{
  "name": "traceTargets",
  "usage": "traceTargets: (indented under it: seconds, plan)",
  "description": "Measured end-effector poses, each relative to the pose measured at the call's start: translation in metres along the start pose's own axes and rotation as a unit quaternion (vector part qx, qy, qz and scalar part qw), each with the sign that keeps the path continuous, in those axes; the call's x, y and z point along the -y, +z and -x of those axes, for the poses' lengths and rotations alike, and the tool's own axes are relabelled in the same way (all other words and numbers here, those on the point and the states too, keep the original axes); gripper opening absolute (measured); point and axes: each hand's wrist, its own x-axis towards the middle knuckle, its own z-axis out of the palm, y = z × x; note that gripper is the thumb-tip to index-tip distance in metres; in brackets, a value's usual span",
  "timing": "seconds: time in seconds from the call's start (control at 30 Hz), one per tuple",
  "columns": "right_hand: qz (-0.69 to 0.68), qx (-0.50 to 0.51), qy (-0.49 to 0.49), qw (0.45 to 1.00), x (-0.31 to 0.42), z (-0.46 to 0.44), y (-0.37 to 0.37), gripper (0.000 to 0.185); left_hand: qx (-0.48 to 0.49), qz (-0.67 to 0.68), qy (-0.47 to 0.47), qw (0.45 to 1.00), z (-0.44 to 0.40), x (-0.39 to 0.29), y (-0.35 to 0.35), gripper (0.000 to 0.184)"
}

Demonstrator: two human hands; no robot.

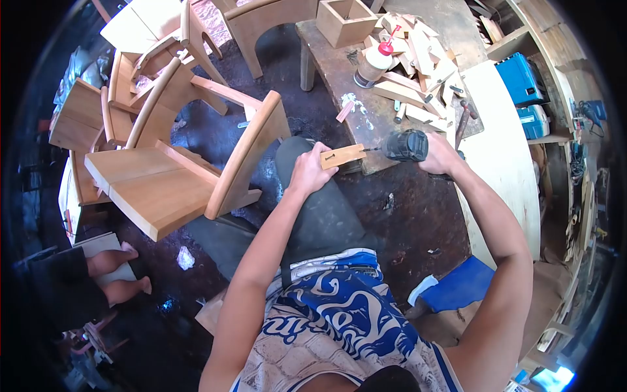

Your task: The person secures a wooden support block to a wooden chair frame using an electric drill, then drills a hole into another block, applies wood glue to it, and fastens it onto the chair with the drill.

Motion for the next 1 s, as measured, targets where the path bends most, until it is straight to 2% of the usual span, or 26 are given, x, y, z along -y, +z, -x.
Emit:
traceTargets:
  seconds: [0.1,0.17,0.23,0.27,0.3,0.33,0.37,0.43,0.5,0.53,0.57,0.6,0.67,0.7,0.73,0.77,0.83,0.87,0.9,0.97,1.0]
  plan:
    - [-0.074,-0.004,-0.027,0.997,0.013,0.006,-0.021,0.033,-0.006,-0.001,-0.002,1.000,-0.001,-0.002,-0.003,0.044]
    - [-0.096,0.003,0.001,0.995,0.002,0.010,-0.020,0.038,-0.016,-0.005,-0.002,1.000,0.000,0.001,-0.005,0.045]
    - [-0.283,-0.086,0.054,0.954,-0.002,0.020,-0.019,0.043,-0.040,0.096,-0.033,0.994,-0.001,0.009,-0.010,0.039]
    - [-0.320,-0.104,0.107,0.935,-0.013,0.020,-0.008,0.043,-0.046,0.093,-0.030,0.994,-0.001,0.014,-0.013,0.039]
    - [-0.354,-0.197,0.086,0.910,-0.014,0.023,0.002,0.036,-0.026,0.280,-0.102,0.954,-0.002,0.020,-0.018,0.033]
    - [-0.406,-0.271,0.077,0.869,-0.017,0.021,0.017,0.031,-0.005,0.455,-0.167,0.875,-0.003,0.024,-0.023,0.027]
    - [-0.455,-0.341,0.065,0.820,-0.022,0.015,0.035,0.026,-0.011,0.450,-0.160,0.878,-0.001,0.027,-0.027,0.027]
    - [-0.495,-0.439,0.026,0.749,-0.025,0.000,0.061,0.020,0.040,0.681,-0.148,0.716,0.014,0.035,-0.035,0.018]
    - [-0.529,-0.479,0.060,0.698,-0.012,-0.009,0.068,0.022,0.024,0.733,-0.141,0.665,0.024,0.040,-0.037,0.024]
    - [-0.534,-0.479,0.056,0.695,-0.009,-0.018,0.072,0.022,0.022,0.752,-0.141,0.643,0.029,0.042,-0.037,0.028]
    - [-0.472,-0.548,0.070,0.686,-0.009,-0.030,0.083,0.024,0.021,0.771,-0.141,0.620,0.035,0.042,-0.037,0.031]
    - [-0.406,-0.613,0.085,0.672,-0.007,-0.039,0.091,0.027,0.018,0.769,-0.140,0.623,0.040,0.041,-0.037,0.031]
    - [-0.363,-0.645,0.093,0.666,-0.003,-0.050,0.104,0.031,0.013,0.807,-0.127,0.576,0.049,0.040,-0.037,0.039]
    - [-0.316,-0.677,0.101,0.657,-0.004,-0.058,0.112,0.034,0.008,0.807,-0.122,0.578,0.052,0.040,-0.038,0.039]
    - [-0.347,-0.622,0.111,0.693,-0.013,-0.059,0.124,0.035,-0.002,0.814,-0.116,0.569,0.057,0.040,-0.038,0.041]
    - [-0.350,-0.620,0.105,0.694,-0.010,-0.058,0.126,0.035,-0.011,0.820,-0.112,0.561,0.063,0.040,-0.037,0.043]
    - [-0.452,-0.603,0.137,0.643,-0.007,-0.054,0.124,0.035,-0.040,0.815,-0.115,0.567,0.074,0.040,-0.036,0.046]
    - [-0.423,-0.623,0.120,0.646,-0.004,-0.053,0.121,0.034,-0.059,0.809,-0.121,0.572,0.078,0.040,-0.035,0.048]
    - [-0.376,-0.620,0.124,0.678,-0.008,-0.052,0.123,0.036,-0.077,0.803,-0.128,0.577,0.081,0.041,-0.033,0.050]
    - [-0.416,-0.601,0.117,0.672,-0.001,-0.048,0.124,0.039,-0.108,0.787,-0.128,0.593,0.089,0.049,-0.030,0.049]
    - [-0.430,-0.590,0.143,0.669,0.004,-0.044,0.122,0.042,-0.117,0.780,-0.121,0.603,0.093,0.053,-0.029,0.048]
